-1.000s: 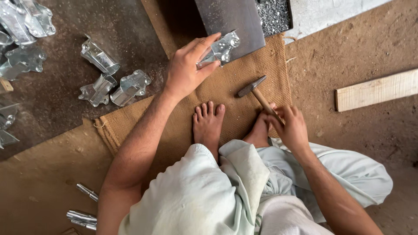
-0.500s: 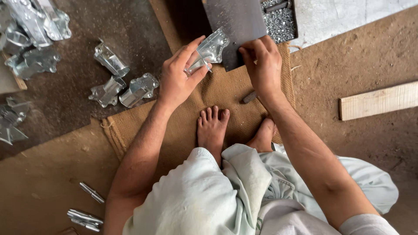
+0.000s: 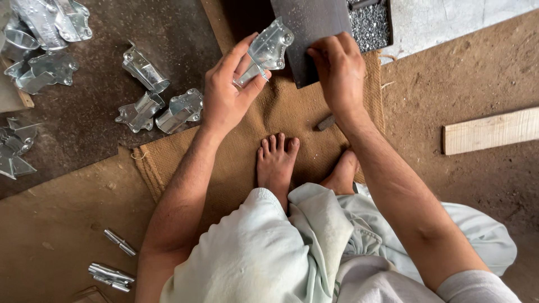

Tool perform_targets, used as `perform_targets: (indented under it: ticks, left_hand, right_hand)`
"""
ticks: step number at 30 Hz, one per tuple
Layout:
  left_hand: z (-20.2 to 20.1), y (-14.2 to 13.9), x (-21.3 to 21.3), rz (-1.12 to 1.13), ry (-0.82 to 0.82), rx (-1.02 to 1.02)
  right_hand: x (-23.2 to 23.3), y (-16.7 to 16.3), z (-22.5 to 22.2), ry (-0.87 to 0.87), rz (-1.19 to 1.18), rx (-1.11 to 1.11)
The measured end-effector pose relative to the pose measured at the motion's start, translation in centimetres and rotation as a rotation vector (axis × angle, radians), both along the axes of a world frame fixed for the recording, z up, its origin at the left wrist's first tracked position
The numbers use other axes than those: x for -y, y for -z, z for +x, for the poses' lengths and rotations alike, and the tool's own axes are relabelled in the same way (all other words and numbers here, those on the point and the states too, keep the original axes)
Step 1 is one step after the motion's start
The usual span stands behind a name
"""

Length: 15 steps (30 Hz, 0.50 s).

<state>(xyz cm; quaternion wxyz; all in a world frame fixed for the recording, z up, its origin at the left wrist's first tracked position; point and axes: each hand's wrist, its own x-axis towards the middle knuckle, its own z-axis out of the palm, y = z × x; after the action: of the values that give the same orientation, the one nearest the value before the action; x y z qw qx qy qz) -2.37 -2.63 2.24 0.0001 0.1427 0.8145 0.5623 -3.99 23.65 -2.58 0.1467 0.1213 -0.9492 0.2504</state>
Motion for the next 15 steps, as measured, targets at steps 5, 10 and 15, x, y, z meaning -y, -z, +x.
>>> perform_targets:
  ticks: [5,10,15]
  left_hand:
    - [0.4,0.1,-0.7,0.086,0.024,0.013]
    - [0.2,0.7,-2.1,0.067,0.102,0.004]
    - [-0.1,1.0,-2.4,0.126,0.128,-0.022]
  right_hand:
    - [-3.5,1.3,0.4,0.022,-0.018,-0.036]
    - [-4.8,0.6,1.8,-0.025,-0.321,-0.059]
    - [-3.5,-0.8,2.0,-0.044,-0.492,0.105]
